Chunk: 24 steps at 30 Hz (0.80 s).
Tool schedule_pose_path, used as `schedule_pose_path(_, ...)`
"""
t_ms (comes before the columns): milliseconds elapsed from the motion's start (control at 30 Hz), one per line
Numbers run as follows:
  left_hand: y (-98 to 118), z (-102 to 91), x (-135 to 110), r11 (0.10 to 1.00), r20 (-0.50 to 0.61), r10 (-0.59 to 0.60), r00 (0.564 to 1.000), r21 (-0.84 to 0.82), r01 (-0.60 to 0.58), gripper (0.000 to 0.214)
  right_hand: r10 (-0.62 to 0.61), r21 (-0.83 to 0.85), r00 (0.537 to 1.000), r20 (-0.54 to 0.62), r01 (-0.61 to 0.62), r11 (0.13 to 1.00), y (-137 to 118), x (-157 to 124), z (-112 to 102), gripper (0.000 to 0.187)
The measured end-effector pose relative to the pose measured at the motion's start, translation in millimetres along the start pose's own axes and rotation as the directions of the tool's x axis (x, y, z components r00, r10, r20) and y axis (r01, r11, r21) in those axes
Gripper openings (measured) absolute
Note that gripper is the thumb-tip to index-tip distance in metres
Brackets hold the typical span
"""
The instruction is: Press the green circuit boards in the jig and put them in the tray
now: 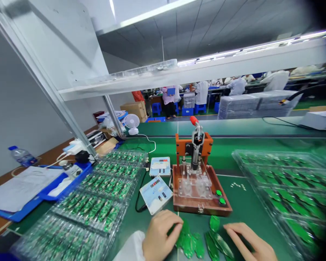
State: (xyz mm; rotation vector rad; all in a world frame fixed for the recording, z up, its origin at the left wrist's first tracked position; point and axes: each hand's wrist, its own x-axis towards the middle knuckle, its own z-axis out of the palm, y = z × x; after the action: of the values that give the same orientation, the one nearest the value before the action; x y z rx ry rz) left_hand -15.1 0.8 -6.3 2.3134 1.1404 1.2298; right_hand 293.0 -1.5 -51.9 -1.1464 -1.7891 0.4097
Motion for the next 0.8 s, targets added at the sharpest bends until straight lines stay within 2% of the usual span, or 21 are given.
schedule_pose_path(133,-8,-11.9,-19,0.999,0.003,-0.05,0.999,0.021,0.05,0.011,0.121,-0.034,0.991,-0.058,-0.123,0.992,-8,0,-2,0.038)
schedule_pose_path(200,-11,-17.8,-26,0.998,0.02,-0.056,0.998,0.023,0.055,0.011,0.161,-0.035,0.986,-0.043,-0.163,0.986,-11,-1,-3,0.039)
schedule_pose_path(367,-16,-30.5,-34,0.999,0.147,-0.023,0.989,0.041,0.017,0.01,0.218,-0.014,0.976,0.017,-0.218,0.976,-12,-3,-1,0.038)
schedule_pose_path(600,-25,-50.1,-41,0.986,0.221,-0.089,0.971,0.159,0.054,0.012,0.196,-0.023,0.978,0.073,-0.195,0.98,-10,-5,0,0.032)
schedule_pose_path(700,-27,-51.4,-43,0.987,0.266,-0.092,0.96,0.154,0.052,0.016,0.141,-0.048,0.985,0.095,-0.137,0.989,-32,-5,9,0.025)
schedule_pose_path(800,-27,-47.9,-46,0.987,0.285,-0.095,0.954,0.153,0.052,0.02,0.02,-0.042,0.973,0.231,-0.011,0.999,-66,0,31,0.02)
